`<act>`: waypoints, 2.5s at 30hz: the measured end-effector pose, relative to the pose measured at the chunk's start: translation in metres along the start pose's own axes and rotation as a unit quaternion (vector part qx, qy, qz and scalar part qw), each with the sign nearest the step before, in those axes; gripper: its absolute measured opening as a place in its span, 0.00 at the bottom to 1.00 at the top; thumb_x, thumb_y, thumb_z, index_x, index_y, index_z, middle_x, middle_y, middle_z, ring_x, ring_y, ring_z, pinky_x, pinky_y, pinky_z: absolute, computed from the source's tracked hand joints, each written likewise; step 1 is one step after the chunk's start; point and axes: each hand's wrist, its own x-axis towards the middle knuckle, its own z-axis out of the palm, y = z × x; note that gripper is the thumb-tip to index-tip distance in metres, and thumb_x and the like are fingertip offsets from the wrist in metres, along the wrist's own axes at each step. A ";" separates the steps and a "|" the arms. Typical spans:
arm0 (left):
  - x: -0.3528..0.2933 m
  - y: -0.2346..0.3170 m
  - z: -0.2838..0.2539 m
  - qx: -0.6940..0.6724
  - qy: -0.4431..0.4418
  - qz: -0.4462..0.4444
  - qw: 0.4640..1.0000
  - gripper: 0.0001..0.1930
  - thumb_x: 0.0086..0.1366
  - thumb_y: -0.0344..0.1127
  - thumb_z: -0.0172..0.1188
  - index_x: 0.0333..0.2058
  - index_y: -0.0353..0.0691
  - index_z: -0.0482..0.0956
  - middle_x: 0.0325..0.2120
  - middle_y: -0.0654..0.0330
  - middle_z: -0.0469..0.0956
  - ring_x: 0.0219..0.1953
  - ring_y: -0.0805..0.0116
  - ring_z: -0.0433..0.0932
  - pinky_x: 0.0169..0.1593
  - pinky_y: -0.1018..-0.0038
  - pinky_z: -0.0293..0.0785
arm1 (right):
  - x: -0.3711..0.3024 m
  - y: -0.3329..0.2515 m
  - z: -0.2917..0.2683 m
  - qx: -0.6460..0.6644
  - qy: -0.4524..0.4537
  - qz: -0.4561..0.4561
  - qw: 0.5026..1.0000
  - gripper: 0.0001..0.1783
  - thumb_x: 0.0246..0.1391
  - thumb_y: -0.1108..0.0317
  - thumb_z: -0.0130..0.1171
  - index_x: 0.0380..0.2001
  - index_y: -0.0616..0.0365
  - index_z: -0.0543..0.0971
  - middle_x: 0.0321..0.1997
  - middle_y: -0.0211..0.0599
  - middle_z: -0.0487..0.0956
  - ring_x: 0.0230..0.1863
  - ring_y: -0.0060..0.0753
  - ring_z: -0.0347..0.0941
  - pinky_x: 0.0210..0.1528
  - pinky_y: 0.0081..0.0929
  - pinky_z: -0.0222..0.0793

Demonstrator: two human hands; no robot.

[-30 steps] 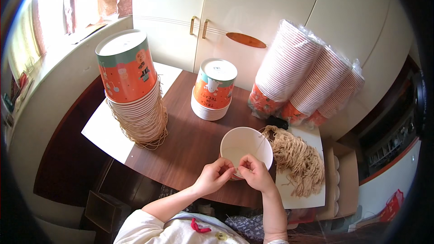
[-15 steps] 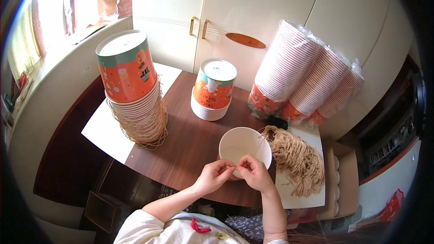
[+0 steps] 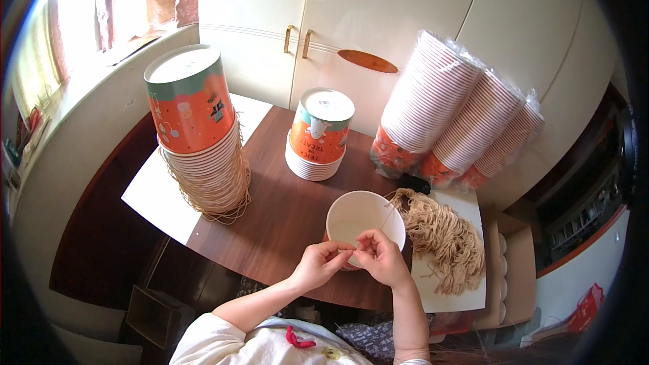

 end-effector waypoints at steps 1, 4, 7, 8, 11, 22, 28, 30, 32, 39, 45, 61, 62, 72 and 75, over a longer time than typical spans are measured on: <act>0.000 0.001 0.000 0.000 0.001 0.000 1.000 0.09 0.62 0.28 0.53 0.38 0.29 0.74 0.29 0.61 0.77 0.32 0.77 0.76 0.37 0.81 0.74 | 0.000 -0.001 -0.001 0.000 -0.001 0.000 1.000 0.06 0.48 0.75 0.56 0.31 0.62 0.72 0.23 0.25 0.71 0.23 0.12 0.64 0.26 0.13 0.63; 0.000 0.002 0.000 0.004 0.004 0.003 1.000 0.09 0.62 0.28 0.53 0.38 0.29 0.74 0.29 0.61 0.77 0.32 0.77 0.76 0.37 0.82 0.74 | -0.001 -0.006 -0.003 -0.045 -0.021 0.013 0.999 0.06 0.49 0.77 0.57 0.32 0.63 0.72 0.26 0.25 0.72 0.26 0.12 0.66 0.29 0.12 0.64; 0.001 0.002 -0.001 0.032 0.009 0.000 0.999 0.09 0.62 0.29 0.53 0.38 0.28 0.74 0.29 0.61 0.77 0.31 0.77 0.76 0.36 0.82 0.73 | -0.001 -0.006 -0.003 -0.081 -0.013 0.003 0.997 0.05 0.50 0.75 0.58 0.29 0.64 0.73 0.26 0.27 0.74 0.27 0.14 0.68 0.30 0.13 0.64; 0.001 0.003 -0.001 0.029 0.012 -0.005 1.000 0.09 0.62 0.29 0.53 0.38 0.28 0.74 0.28 0.61 0.77 0.31 0.78 0.76 0.36 0.82 0.73 | -0.001 -0.005 -0.003 -0.092 -0.008 0.002 0.996 0.04 0.51 0.75 0.57 0.28 0.64 0.73 0.25 0.28 0.75 0.28 0.14 0.68 0.30 0.13 0.65; 0.001 0.000 -0.001 0.028 0.011 -0.008 0.999 0.09 0.62 0.29 0.53 0.38 0.28 0.73 0.27 0.62 0.76 0.30 0.78 0.75 0.35 0.83 0.73 | -0.001 -0.006 -0.002 -0.111 0.003 -0.005 0.994 0.04 0.52 0.74 0.56 0.28 0.64 0.73 0.24 0.29 0.75 0.28 0.15 0.68 0.31 0.14 0.65; -0.001 0.000 -0.002 0.062 0.012 -0.005 0.998 0.09 0.62 0.31 0.54 0.35 0.29 0.75 0.26 0.63 0.77 0.30 0.79 0.75 0.34 0.83 0.73 | -0.003 -0.004 0.002 -0.140 0.021 -0.031 0.989 0.04 0.53 0.75 0.53 0.26 0.64 0.71 0.22 0.30 0.74 0.26 0.18 0.69 0.30 0.17 0.66; -0.002 -0.005 -0.002 0.080 0.028 0.022 0.996 0.08 0.61 0.31 0.55 0.34 0.30 0.76 0.21 0.62 0.77 0.25 0.83 0.74 0.29 0.83 0.71 | -0.005 -0.008 0.007 -0.176 0.053 -0.047 0.982 0.02 0.50 0.77 0.52 0.26 0.63 0.70 0.22 0.41 0.75 0.26 0.38 0.75 0.28 0.28 0.69; -0.002 -0.006 -0.002 0.086 0.022 0.024 0.996 0.08 0.60 0.31 0.56 0.33 0.31 0.77 0.20 0.62 0.78 0.24 0.83 0.73 0.28 0.82 0.71 | -0.006 -0.009 0.009 -0.220 0.084 -0.075 0.969 0.03 0.47 0.80 0.52 0.26 0.62 0.70 0.22 0.41 0.74 0.26 0.40 0.75 0.28 0.30 0.69; -0.002 -0.003 -0.001 0.097 0.022 0.034 0.994 0.07 0.60 0.30 0.56 0.33 0.32 0.77 0.21 0.60 0.78 0.24 0.82 0.74 0.28 0.82 0.71 | -0.007 -0.006 0.012 -0.232 0.100 -0.087 0.964 0.04 0.45 0.82 0.51 0.26 0.62 0.69 0.22 0.41 0.74 0.26 0.41 0.74 0.28 0.31 0.69; -0.003 0.008 0.001 0.209 0.028 0.129 0.969 0.06 0.57 0.28 0.59 0.30 0.31 0.78 0.17 0.62 0.76 0.21 0.84 0.71 0.25 0.83 0.69 | -0.009 0.001 0.017 -0.306 0.141 -0.142 0.931 0.09 0.39 0.85 0.49 0.25 0.61 0.68 0.23 0.40 0.73 0.27 0.44 0.73 0.28 0.34 0.69; -0.009 0.001 0.001 0.164 0.069 0.071 0.982 0.05 0.56 0.28 0.59 0.29 0.31 0.77 0.15 0.59 0.73 0.18 0.85 0.69 0.23 0.83 0.67 | -0.008 -0.001 0.021 -0.257 0.120 -0.153 0.947 0.09 0.38 0.86 0.47 0.26 0.62 0.68 0.21 0.41 0.73 0.24 0.42 0.73 0.27 0.31 0.69; -0.005 0.004 -0.005 0.276 -0.029 0.232 0.932 0.03 0.51 0.26 0.58 0.26 0.36 0.75 0.17 0.58 0.74 0.18 0.70 0.75 0.23 0.77 0.70 | -0.010 0.000 0.027 -0.391 0.141 -0.209 0.885 0.11 0.36 0.84 0.50 0.26 0.60 0.68 0.23 0.37 0.72 0.26 0.42 0.71 0.29 0.35 0.68; -0.007 0.007 -0.005 0.259 -0.025 0.212 0.942 0.03 0.51 0.26 0.58 0.27 0.36 0.75 0.17 0.58 0.74 0.18 0.69 0.75 0.23 0.77 0.70 | -0.011 0.002 0.026 -0.357 0.139 -0.182 0.905 0.11 0.36 0.85 0.50 0.26 0.60 0.68 0.23 0.37 0.72 0.27 0.42 0.71 0.29 0.35 0.68; -0.005 0.001 -0.007 0.214 -0.052 0.195 0.956 0.04 0.51 0.28 0.59 0.27 0.37 0.75 0.16 0.58 0.73 0.18 0.67 0.75 0.24 0.75 0.70 | -0.014 0.007 0.030 -0.351 0.146 -0.178 0.908 0.11 0.36 0.85 0.49 0.27 0.60 0.68 0.24 0.39 0.73 0.28 0.44 0.72 0.30 0.37 0.68; -0.007 0.005 -0.005 0.208 -0.026 0.144 0.967 0.04 0.51 0.29 0.59 0.28 0.37 0.75 0.16 0.59 0.74 0.19 0.69 0.75 0.24 0.76 0.70 | -0.010 0.004 0.023 -0.295 0.113 -0.126 0.940 0.09 0.40 0.83 0.50 0.27 0.61 0.68 0.23 0.41 0.74 0.27 0.47 0.72 0.28 0.35 0.68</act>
